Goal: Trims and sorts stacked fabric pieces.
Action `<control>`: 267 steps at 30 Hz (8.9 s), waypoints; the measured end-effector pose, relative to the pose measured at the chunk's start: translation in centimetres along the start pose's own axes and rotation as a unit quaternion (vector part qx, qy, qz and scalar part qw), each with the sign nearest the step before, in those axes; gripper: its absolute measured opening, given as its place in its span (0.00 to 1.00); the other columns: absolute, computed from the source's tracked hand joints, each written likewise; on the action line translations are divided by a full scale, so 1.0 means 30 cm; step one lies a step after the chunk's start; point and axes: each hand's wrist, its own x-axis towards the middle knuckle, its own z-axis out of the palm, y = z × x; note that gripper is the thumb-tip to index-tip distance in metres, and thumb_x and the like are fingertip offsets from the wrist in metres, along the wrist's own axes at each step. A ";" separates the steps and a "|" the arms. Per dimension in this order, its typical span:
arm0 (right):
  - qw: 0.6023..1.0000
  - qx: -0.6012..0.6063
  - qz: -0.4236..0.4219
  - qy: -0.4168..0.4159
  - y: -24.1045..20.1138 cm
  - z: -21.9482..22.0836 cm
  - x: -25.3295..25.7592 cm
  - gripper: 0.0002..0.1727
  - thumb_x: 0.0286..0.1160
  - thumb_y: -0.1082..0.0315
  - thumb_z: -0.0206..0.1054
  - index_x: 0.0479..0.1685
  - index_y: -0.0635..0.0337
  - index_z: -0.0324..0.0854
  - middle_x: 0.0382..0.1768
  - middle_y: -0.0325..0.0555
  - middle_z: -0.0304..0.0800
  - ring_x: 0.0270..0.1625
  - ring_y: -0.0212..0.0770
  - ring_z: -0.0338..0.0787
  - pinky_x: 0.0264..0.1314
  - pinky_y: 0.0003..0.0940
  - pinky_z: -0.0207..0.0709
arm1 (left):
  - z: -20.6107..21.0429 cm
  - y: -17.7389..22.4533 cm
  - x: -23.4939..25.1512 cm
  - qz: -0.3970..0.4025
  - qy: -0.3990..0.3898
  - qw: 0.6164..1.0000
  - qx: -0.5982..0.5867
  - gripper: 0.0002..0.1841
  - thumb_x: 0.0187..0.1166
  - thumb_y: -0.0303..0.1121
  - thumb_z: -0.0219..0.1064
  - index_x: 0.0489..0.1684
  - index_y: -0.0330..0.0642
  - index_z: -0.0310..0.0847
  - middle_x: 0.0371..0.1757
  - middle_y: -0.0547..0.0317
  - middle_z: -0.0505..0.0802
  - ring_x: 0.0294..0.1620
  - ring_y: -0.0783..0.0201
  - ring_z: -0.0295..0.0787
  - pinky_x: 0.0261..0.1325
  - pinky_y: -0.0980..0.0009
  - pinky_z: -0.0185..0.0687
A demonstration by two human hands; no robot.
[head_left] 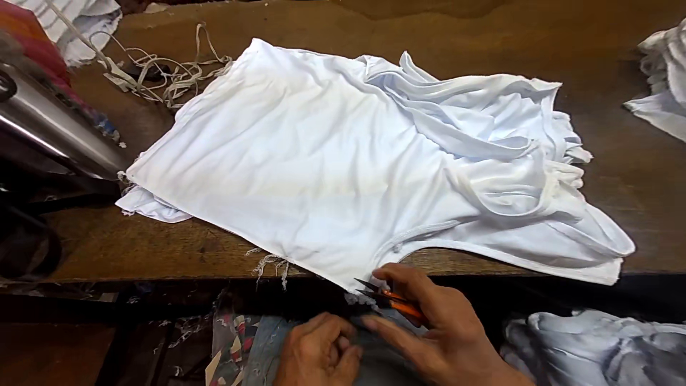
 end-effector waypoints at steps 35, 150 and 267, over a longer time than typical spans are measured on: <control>0.838 0.386 0.339 -0.186 -0.199 0.178 0.162 0.25 0.93 0.54 0.44 0.42 0.56 0.87 0.14 0.28 0.67 0.13 0.24 0.61 0.14 0.21 0.55 | -0.266 -0.033 0.065 -0.051 0.166 0.949 -0.263 0.09 0.82 0.26 0.63 0.36 0.33 0.90 0.19 0.59 0.87 0.12 0.67 0.82 0.14 0.71 0.85; 0.831 0.313 0.338 -0.311 -0.003 -0.138 0.057 0.20 0.90 0.57 0.54 0.32 0.51 0.89 0.18 0.24 0.76 0.16 0.17 0.64 0.17 0.14 0.53 | 0.018 0.055 0.016 -0.246 -0.062 0.824 -0.507 0.09 0.83 0.27 0.66 0.44 0.31 0.92 0.29 0.55 0.93 0.24 0.64 0.91 0.31 0.65 0.93; 0.897 0.319 0.265 -0.153 0.000 -0.164 0.022 0.26 0.90 0.43 0.53 0.44 0.50 0.91 0.16 0.28 0.69 0.14 0.21 0.60 0.15 0.16 0.53 | 0.050 0.119 0.178 -0.279 0.041 0.848 -0.450 0.09 0.78 0.26 0.72 0.27 0.31 0.88 0.22 0.48 0.92 0.14 0.69 0.83 0.17 0.76 0.81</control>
